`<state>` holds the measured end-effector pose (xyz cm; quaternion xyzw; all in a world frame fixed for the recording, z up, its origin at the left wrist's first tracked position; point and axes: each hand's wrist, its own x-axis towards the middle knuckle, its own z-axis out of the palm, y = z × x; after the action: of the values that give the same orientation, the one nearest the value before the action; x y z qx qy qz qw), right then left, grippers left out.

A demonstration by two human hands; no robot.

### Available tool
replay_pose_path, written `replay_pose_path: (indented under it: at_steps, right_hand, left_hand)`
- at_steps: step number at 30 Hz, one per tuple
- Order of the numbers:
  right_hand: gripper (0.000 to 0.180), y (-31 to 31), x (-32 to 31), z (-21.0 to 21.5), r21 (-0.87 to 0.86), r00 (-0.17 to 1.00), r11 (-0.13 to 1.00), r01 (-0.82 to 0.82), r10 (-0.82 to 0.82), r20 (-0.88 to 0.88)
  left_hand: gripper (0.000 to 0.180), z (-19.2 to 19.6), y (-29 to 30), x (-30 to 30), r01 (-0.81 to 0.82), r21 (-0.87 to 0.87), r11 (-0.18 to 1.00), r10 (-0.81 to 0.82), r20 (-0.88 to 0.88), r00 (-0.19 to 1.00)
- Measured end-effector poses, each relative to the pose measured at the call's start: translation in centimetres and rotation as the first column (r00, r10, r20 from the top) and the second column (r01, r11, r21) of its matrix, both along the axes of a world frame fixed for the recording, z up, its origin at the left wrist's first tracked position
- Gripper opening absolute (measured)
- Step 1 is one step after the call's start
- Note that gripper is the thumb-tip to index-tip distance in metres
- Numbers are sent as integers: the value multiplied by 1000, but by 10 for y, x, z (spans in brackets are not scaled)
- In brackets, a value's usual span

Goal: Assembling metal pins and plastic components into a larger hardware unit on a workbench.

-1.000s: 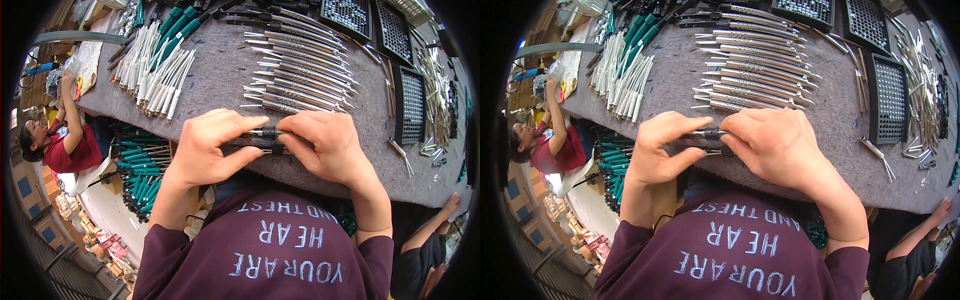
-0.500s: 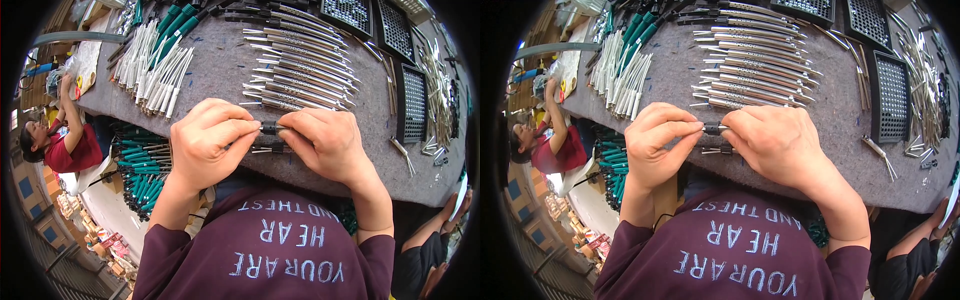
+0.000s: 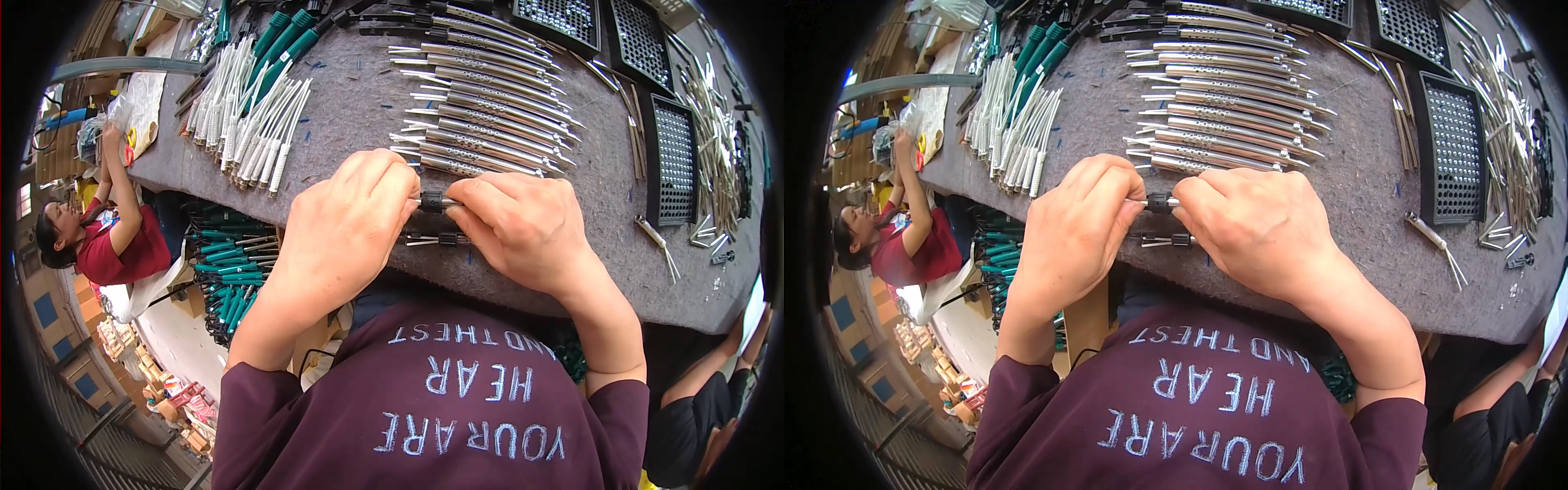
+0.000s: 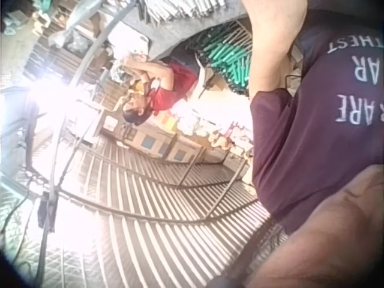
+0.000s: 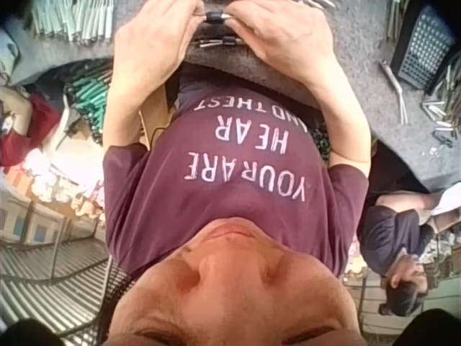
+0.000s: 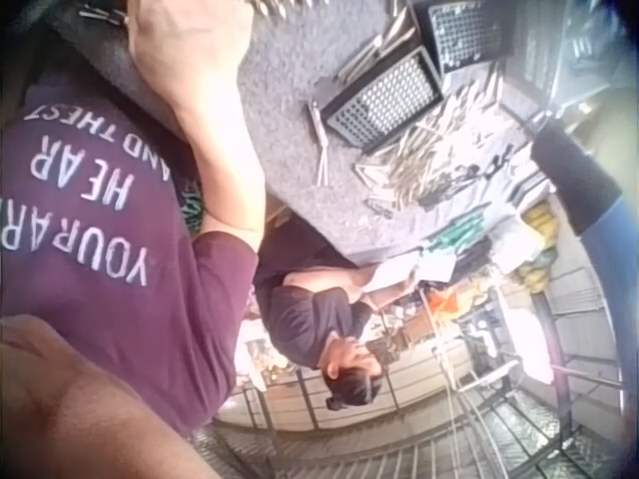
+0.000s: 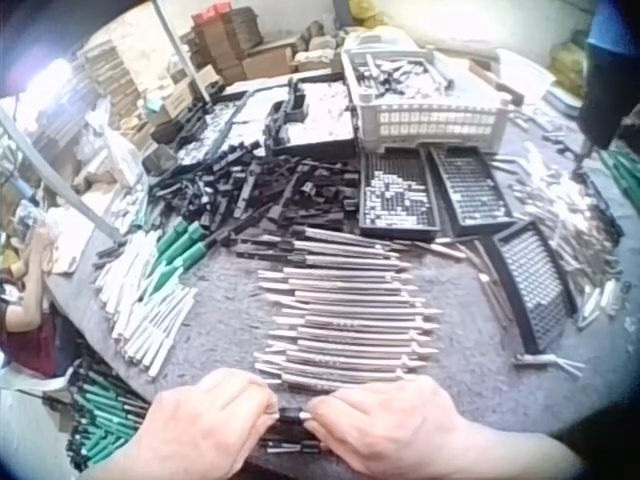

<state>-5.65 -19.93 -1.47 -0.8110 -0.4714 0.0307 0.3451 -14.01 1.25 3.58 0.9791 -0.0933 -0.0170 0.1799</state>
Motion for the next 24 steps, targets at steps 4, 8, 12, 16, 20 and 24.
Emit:
replay_pose_path:
  at_steps: [4, 8, 12, 16, 20, 24]
  right_hand:
    - [13, -4, 3, 3, 13, 994, 1000, 17, -15, -111]
    - [13, -3, 4, 3, 41, 992, 999, 4, 1, -125]
    - [14, -3, 4, 0, 83, 994, 996, -23, 32, -105]
    - [15, -3, 5, -2, 107, 988, 993, -48, 63, -143]
    - [18, -4, 6, -5, 149, 975, 987, -62, 92, -204]
    - [23, -5, 7, -3, 156, 968, 985, -76, 111, -227]
  left_hand:
    - [35, 0, 2, -3, -77, -170, 982, 73, -32, 997]
    - [36, -9, 8, -3, -61, -314, 947, 69, 12, 998]
    - [26, -15, 8, -5, -44, -380, 924, 74, 65, 995]
    - [26, -21, 6, -6, -10, -351, 936, 57, 124, 991]
    - [27, -25, 6, -7, 13, -339, 941, 48, 170, 984]
    - [27, -25, 5, -7, 11, -347, 938, 52, 173, 984]
